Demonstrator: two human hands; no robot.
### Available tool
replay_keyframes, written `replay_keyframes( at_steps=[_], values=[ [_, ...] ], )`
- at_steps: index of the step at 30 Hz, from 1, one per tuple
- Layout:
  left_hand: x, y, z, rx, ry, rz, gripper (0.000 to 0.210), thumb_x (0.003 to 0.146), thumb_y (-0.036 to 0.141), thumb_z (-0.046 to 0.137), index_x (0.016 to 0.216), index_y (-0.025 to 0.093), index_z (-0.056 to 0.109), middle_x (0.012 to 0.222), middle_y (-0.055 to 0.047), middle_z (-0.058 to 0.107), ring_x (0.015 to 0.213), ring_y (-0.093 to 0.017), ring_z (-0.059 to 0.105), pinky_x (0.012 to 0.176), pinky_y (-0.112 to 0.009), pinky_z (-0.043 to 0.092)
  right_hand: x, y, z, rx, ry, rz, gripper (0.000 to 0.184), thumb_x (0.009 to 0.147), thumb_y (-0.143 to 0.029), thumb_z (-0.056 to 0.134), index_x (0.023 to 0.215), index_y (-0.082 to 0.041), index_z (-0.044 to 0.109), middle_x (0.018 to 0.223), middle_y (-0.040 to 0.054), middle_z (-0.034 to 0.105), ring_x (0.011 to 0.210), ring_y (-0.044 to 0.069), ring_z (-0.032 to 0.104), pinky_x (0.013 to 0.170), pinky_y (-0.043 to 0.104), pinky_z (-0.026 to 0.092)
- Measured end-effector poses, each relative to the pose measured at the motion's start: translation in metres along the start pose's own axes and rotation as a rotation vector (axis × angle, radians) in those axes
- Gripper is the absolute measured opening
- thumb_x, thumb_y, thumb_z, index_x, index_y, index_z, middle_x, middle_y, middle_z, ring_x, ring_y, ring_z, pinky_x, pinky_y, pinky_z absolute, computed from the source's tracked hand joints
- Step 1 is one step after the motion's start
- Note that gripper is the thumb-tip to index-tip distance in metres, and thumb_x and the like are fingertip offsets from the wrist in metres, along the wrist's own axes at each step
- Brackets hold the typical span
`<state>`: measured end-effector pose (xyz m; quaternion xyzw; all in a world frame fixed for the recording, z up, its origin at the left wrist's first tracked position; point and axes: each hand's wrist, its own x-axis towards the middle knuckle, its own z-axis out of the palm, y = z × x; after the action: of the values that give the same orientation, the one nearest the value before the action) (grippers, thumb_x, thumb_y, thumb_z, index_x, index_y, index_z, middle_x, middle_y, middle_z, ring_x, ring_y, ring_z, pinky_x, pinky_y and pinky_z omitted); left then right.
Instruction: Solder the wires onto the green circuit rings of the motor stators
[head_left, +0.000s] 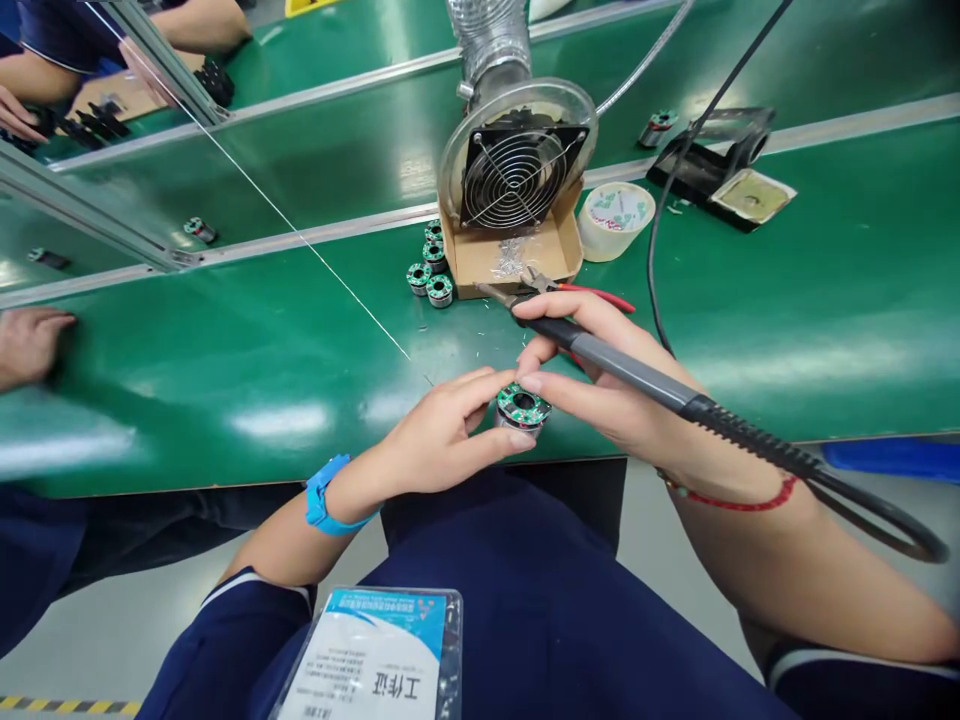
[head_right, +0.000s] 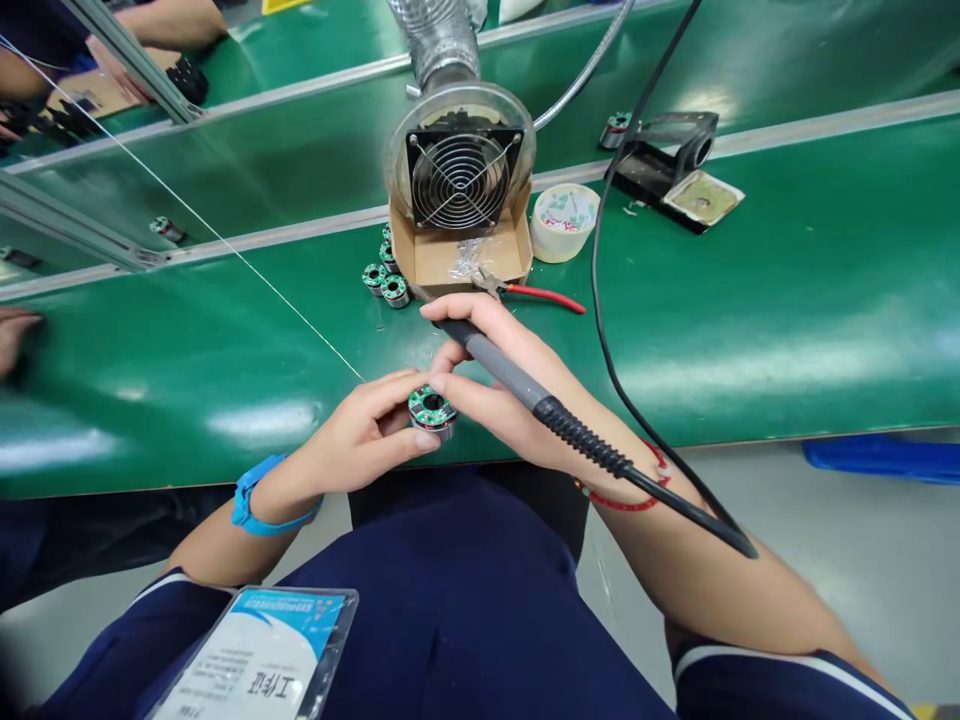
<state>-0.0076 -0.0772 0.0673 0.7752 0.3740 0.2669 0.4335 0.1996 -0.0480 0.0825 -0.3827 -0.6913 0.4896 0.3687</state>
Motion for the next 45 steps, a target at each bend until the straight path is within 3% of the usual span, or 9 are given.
replay_keyframes(
  at_steps=[17,21,26,29,32,36,39,42,45],
  values=[
    [-0.004,-0.012,0.006,-0.078,0.033,-0.001,0.042,0.097,0.051,0.062,0.121,0.016,0.066,0.079,0.002,0.050,0.066,-0.010,0.042,0.061,-0.024,0.036,-0.005,0.009,0.005,-0.119,-0.060,-0.124,0.031,0.098,-0.030,0.055,0.129,-0.027,0.049,0.087,-0.0032,0.062,0.074,0.008,0.063,0.072,0.022,0.055],
    [0.006,-0.016,0.008,0.036,0.123,-0.061,0.040,0.095,0.044,0.065,0.124,0.016,0.062,0.093,-0.003,0.060,0.079,-0.015,0.054,0.073,-0.027,0.044,-0.006,0.022,0.014,-0.145,0.123,-0.105,0.049,0.092,-0.038,0.066,0.135,-0.026,0.047,0.097,0.0000,0.065,0.088,0.013,0.066,0.083,0.028,0.057],
    [0.027,-0.036,0.012,0.250,0.086,-0.272,0.033,0.087,0.026,0.059,0.119,0.017,0.058,0.115,-0.010,0.061,0.106,-0.025,0.059,0.093,-0.041,0.049,-0.006,0.062,0.029,-0.513,0.236,-0.116,0.055,0.088,-0.047,0.067,0.136,-0.025,0.051,0.109,0.0086,0.067,0.100,0.026,0.067,0.091,0.046,0.054],
    [0.033,-0.057,0.008,0.066,0.101,-0.333,0.049,0.081,0.021,0.063,0.128,0.015,0.050,0.123,-0.012,0.058,0.100,-0.020,0.059,0.091,-0.039,0.051,0.000,0.088,0.033,-0.532,0.226,-0.139,0.049,0.089,-0.035,0.061,0.136,-0.024,0.053,0.109,0.0099,0.067,0.102,0.027,0.065,0.092,0.048,0.054],
    [0.035,-0.066,0.000,-0.337,0.225,-0.425,0.061,0.080,0.023,0.063,0.135,0.019,0.037,0.134,-0.014,0.051,0.075,-0.009,0.055,0.065,-0.026,0.048,0.003,0.102,0.036,-0.499,0.214,-0.161,0.046,0.086,-0.026,0.058,0.133,-0.024,0.054,0.116,0.0104,0.068,0.107,0.027,0.064,0.097,0.050,0.054],
    [0.037,-0.054,-0.004,-0.729,0.352,-0.474,0.047,0.101,0.052,0.042,0.135,0.021,0.034,0.147,-0.018,0.041,0.079,-0.010,0.060,0.049,-0.020,0.039,0.001,0.094,0.046,-0.437,0.272,-0.232,0.047,0.087,-0.032,0.064,0.131,-0.025,0.051,0.119,0.0092,0.068,0.113,0.026,0.064,0.099,0.048,0.053],
    [0.042,-0.041,0.001,-0.811,0.347,-0.464,0.043,0.107,0.052,0.026,0.137,0.022,0.032,0.152,-0.019,0.039,0.080,-0.012,0.062,0.049,-0.022,0.040,0.001,0.079,0.057,-0.392,0.323,-0.300,0.040,0.090,-0.033,0.064,0.127,-0.028,0.051,0.104,0.0049,0.071,0.104,0.022,0.066,0.095,0.045,0.054],
    [0.046,-0.035,0.001,-0.685,0.281,-0.378,0.047,0.106,0.057,0.020,0.138,0.024,0.032,0.149,-0.018,0.042,0.077,-0.012,0.061,0.052,-0.026,0.045,0.003,0.072,0.063,-0.365,0.396,-0.319,0.028,0.093,-0.028,0.059,0.120,-0.030,0.054,0.087,0.0013,0.068,0.096,0.021,0.067,0.091,0.044,0.055],
    [0.046,-0.034,-0.010,-0.194,0.100,-0.127,0.037,0.101,0.051,0.046,0.121,0.020,0.051,0.125,-0.012,0.060,0.085,-0.016,0.062,0.071,-0.031,0.053,0.004,0.071,0.057,-0.340,0.531,-0.282,0.028,0.094,-0.028,0.057,0.121,-0.030,0.051,0.089,0.0015,0.066,0.093,0.020,0.067,0.093,0.045,0.056]
  ],
)
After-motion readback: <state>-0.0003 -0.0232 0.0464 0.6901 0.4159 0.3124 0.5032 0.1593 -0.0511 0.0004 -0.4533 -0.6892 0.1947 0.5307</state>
